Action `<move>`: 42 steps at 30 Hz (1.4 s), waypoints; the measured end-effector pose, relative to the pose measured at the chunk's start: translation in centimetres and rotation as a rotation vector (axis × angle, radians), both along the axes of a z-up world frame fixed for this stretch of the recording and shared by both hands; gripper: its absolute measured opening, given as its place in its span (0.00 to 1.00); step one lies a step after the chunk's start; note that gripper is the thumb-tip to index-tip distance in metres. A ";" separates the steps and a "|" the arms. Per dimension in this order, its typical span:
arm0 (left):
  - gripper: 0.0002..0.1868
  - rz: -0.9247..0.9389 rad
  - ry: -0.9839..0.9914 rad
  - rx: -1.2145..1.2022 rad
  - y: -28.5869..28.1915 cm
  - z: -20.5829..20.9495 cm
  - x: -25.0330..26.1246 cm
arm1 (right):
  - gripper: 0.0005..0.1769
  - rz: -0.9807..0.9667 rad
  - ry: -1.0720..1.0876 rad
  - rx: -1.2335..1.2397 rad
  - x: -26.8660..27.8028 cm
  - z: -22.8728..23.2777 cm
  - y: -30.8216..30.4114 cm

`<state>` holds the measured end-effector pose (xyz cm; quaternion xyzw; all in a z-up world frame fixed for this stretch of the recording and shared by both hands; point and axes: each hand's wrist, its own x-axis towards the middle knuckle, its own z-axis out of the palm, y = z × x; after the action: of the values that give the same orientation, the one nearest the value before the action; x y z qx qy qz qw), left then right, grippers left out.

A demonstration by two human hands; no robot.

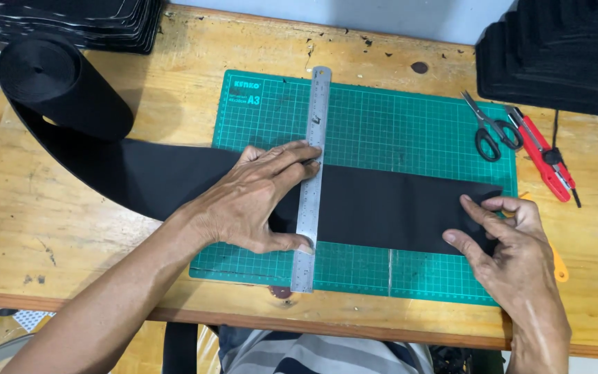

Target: Trimming and cutting black fabric strips using scissors and a utility knife on a cutting mat

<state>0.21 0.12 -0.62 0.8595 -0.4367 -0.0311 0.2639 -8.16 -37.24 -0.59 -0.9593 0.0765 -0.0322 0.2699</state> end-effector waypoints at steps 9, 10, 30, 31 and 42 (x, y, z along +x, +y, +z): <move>0.54 -0.004 -0.005 -0.005 0.0 0.1 0.0 | 0.31 0.002 0.013 -0.013 0.0 0.0 0.0; 0.54 -0.004 0.000 -0.006 0.0 0.0 0.0 | 0.31 -0.006 0.013 -0.008 0.0 -0.1 0.0; 0.54 0.003 0.019 0.018 0.0 0.2 0.0 | 0.31 0.074 -0.050 -0.024 -0.2 -0.8 -0.7; 0.54 0.001 0.008 0.018 0.0 0.2 0.0 | 0.31 0.107 -0.086 -0.033 -0.2 -0.9 -0.8; 0.54 -0.005 0.009 0.006 0.1 -0.1 0.1 | 0.32 0.142 -0.123 -0.028 -0.4 -1.1 -1.0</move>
<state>0.32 0.17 -0.67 0.8591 -0.4373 -0.0371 0.2632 -8.58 -38.27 -1.72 -0.9621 -0.0092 -0.0731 0.2625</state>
